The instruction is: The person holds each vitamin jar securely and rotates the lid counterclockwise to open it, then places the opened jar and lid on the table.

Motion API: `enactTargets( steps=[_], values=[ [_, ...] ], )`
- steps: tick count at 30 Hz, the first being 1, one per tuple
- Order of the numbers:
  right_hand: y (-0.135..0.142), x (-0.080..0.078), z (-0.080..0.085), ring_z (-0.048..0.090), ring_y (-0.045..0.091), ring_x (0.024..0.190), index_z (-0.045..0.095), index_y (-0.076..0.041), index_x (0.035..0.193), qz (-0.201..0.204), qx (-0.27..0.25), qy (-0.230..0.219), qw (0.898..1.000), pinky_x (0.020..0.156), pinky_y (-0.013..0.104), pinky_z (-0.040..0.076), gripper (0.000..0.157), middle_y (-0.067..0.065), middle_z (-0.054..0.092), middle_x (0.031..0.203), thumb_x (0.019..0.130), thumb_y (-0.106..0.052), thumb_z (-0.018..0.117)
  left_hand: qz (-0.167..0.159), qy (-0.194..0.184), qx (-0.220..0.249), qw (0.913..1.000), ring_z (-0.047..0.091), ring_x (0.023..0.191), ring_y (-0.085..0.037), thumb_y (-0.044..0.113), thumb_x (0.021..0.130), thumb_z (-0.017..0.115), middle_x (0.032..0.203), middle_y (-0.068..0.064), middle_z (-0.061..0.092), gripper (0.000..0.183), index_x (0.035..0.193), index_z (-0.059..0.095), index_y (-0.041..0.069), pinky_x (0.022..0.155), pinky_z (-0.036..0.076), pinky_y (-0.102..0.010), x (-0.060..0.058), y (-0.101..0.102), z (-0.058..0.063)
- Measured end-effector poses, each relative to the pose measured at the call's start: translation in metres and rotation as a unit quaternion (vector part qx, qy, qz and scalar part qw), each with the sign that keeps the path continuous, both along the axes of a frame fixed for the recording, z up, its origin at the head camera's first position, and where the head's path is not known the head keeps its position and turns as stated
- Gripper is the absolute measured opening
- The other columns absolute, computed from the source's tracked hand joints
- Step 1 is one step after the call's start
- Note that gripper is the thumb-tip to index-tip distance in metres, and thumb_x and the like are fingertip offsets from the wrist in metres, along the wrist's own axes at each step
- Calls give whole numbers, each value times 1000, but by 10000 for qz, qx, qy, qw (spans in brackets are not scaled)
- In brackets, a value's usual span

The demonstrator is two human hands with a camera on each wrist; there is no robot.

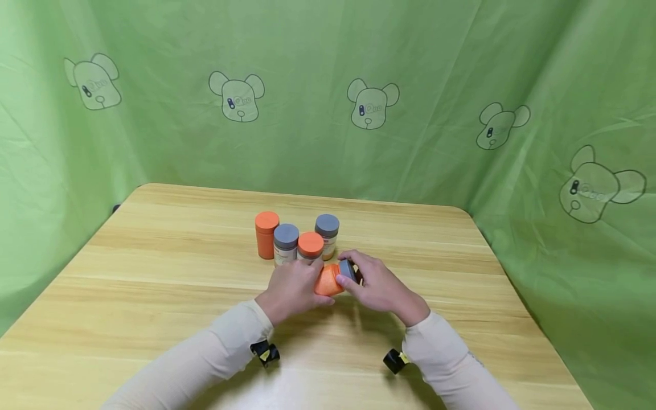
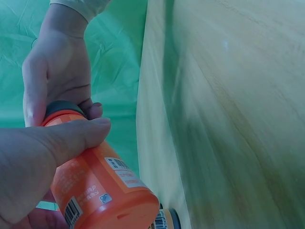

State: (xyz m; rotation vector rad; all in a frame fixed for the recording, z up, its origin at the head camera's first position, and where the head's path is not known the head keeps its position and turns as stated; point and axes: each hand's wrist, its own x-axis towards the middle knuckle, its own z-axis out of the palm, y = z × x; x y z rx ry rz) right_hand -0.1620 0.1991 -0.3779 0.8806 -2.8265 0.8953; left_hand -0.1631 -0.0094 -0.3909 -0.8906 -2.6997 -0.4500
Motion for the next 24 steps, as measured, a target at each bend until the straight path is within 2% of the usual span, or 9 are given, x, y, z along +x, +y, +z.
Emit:
enactTargets(
  steps=[6,9,15,21,24],
  values=[
    [1,0,1,55,17,85,50,-7,129,158,-92,-2,9998,69,38,50,42,5,60,111,94,-26,63,-27,-34,31,10000,58,61,-20,52,65,86,80,-4,63,66,107,60,8,50,48,-36,0,-1,0],
    [1,0,1,56,19,85,50,-7,129,218,-139,1,9997,69,40,51,43,6,59,112,93,-25,63,-21,-28,30,10000,58,60,-20,53,65,85,79,-4,63,67,108,60,8,50,48,-36,0,-1,0],
    [3,-1,0,57,20,84,49,-8,130,292,-155,27,9994,66,33,49,43,4,58,110,92,-22,65,-29,-11,31,10000,59,60,-20,53,65,85,79,-5,64,68,108,60,8,50,49,-37,1,-1,1],
    [3,0,0,57,23,86,48,-6,130,328,-252,-37,9991,69,45,51,45,6,57,113,91,-19,66,-39,47,40,10000,59,61,-20,53,65,85,82,-5,65,69,109,59,8,50,49,-37,0,-1,0],
    [3,0,0,57,23,86,48,-6,130,328,-266,-28,9991,69,45,51,45,6,57,113,91,-19,66,-40,25,48,10000,59,61,-20,52,65,86,82,-6,65,69,110,59,8,50,49,-37,0,-1,-1]
  ],
)
